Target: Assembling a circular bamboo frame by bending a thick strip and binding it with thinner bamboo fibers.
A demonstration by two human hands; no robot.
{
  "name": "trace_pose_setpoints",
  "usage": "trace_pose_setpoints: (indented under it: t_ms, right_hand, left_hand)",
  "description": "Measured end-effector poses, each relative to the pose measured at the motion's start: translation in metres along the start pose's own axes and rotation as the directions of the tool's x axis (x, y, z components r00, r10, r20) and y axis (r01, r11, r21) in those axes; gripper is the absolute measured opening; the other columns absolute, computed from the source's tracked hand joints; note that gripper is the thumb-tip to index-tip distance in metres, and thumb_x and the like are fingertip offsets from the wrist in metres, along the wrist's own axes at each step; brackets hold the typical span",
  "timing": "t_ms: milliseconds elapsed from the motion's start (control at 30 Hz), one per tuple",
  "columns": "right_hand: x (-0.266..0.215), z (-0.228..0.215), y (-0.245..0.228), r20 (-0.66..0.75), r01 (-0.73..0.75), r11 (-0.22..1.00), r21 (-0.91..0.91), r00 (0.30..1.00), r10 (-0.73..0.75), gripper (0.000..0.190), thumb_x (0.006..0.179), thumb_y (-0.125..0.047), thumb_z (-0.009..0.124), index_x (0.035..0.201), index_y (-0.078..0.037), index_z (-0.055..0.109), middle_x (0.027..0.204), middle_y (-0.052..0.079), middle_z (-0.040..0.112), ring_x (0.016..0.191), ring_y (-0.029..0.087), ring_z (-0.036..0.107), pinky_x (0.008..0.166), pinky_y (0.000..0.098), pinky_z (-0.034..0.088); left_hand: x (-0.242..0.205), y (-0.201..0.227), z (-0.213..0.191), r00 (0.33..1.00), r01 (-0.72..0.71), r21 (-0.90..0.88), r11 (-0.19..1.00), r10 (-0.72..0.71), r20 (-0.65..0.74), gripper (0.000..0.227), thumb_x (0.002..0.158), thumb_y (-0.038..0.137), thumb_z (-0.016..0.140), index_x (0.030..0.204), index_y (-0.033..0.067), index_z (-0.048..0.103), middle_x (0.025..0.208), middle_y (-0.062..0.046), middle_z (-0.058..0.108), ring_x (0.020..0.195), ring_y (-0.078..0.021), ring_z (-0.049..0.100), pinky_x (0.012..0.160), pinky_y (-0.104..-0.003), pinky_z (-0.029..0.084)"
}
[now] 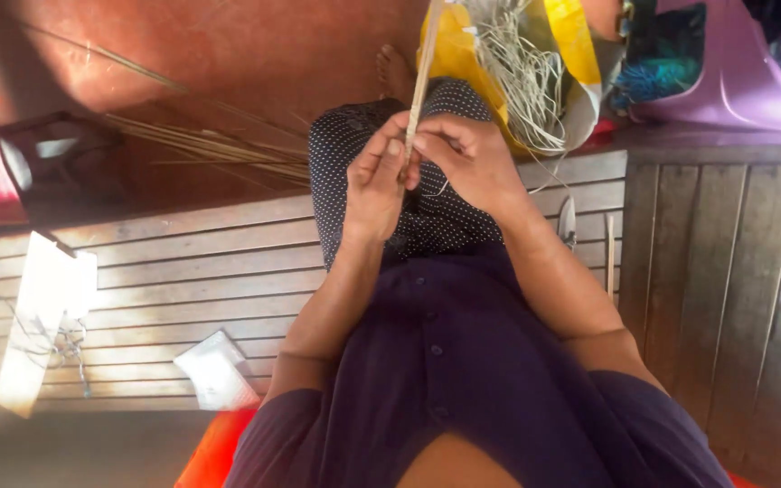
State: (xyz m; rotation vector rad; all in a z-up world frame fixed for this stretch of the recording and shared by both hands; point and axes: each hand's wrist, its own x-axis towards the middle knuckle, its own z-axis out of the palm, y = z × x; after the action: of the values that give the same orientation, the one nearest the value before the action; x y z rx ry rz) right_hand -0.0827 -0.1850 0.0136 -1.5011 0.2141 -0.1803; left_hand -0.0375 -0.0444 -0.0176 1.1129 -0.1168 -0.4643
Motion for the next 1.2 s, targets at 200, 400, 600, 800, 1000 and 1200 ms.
trace_pose_setpoints:
  t_ms: [200, 400, 600, 800, 1000, 1200]
  right_hand:
    - [-0.005, 0.006, 0.0, 0.12, 0.023, 1.0, -0.007, 0.993, -0.021, 0.015, 0.101, 0.0, 0.065, 0.109, -0.003, 0.076, 0.081, 0.013, 0.075, 0.075, 0.014, 0.071, 0.066, 0.0321, 0.06]
    - [-0.01, 0.018, -0.004, 0.259, 0.026, 0.998, -0.064, 0.966, -0.009, 0.013, 0.098, 0.002, 0.065, 0.1, -0.002, 0.077, 0.071, 0.012, 0.072, 0.057, 0.017, 0.066, 0.054, 0.026, 0.054]
    - [-0.037, 0.04, -0.002, 0.215, 0.165, 0.986, 0.012, 0.963, -0.164, 0.013, 0.09, 0.001, 0.069, 0.098, -0.006, 0.077, 0.065, 0.009, 0.07, 0.056, 0.021, 0.068, 0.049, 0.0311, 0.05]
    - [-0.059, 0.029, -0.021, 0.107, 0.224, 0.968, -0.118, 0.972, -0.212, 0.009, 0.087, -0.005, 0.068, 0.085, -0.013, 0.071, 0.059, 0.007, 0.064, 0.053, 0.028, 0.066, 0.048, 0.0349, 0.051]
    - [-0.075, 0.013, 0.005, -0.032, 0.359, 0.895, -0.265, 0.924, -0.38, 0.012, 0.088, -0.005, 0.064, 0.082, -0.015, 0.067, 0.067, -0.001, 0.057, 0.062, 0.022, 0.059, 0.058, 0.032, 0.049]
    - [-0.108, 0.006, -0.008, -0.066, 0.342, 0.909, -0.236, 0.928, -0.367, 0.01, 0.089, -0.009, 0.065, 0.083, -0.016, 0.066, 0.071, -0.001, 0.057, 0.066, 0.023, 0.064, 0.058, 0.0345, 0.052]
  left_hand:
    - [-0.013, 0.014, -0.019, 0.997, 0.051, 0.096, 0.994, -0.057, 0.057, 0.04, 0.108, 0.016, 0.05, 0.139, -0.0092, 0.054, 0.084, -0.021, 0.068, 0.07, -0.0228, 0.073, 0.064, -0.035, 0.067]
    - [-0.019, 0.041, -0.036, 0.992, -0.094, 0.355, 0.93, 0.059, 0.11, 0.017, 0.097, -0.003, 0.065, 0.112, -0.0086, 0.07, 0.077, -0.022, 0.072, 0.064, -0.0256, 0.075, 0.058, -0.035, 0.066]
    - [-0.062, 0.053, -0.044, 0.995, -0.074, 0.54, 0.839, 0.096, -0.012, 0.016, 0.095, -0.004, 0.068, 0.11, -0.0069, 0.073, 0.079, -0.018, 0.072, 0.071, -0.0183, 0.068, 0.068, -0.036, 0.062]
    - [-0.089, 0.048, -0.063, 0.995, -0.094, 0.609, 0.788, 0.098, 0.026, 0.016, 0.098, 0.0, 0.068, 0.111, -0.0091, 0.068, 0.093, -0.021, 0.072, 0.084, -0.0207, 0.07, 0.076, -0.035, 0.059]
    - [-0.095, 0.055, -0.021, 0.989, -0.098, 0.671, 0.735, -0.006, 0.15, 0.014, 0.101, 0.002, 0.061, 0.102, -0.0113, 0.065, 0.086, -0.022, 0.07, 0.078, -0.0238, 0.071, 0.072, -0.034, 0.058]
    - [-0.107, 0.046, -0.012, 0.961, -0.265, 0.775, 0.574, 0.088, 0.263, 0.016, 0.105, 0.008, 0.058, 0.1, -0.0054, 0.064, 0.086, -0.019, 0.069, 0.072, -0.0205, 0.067, 0.066, -0.034, 0.055]
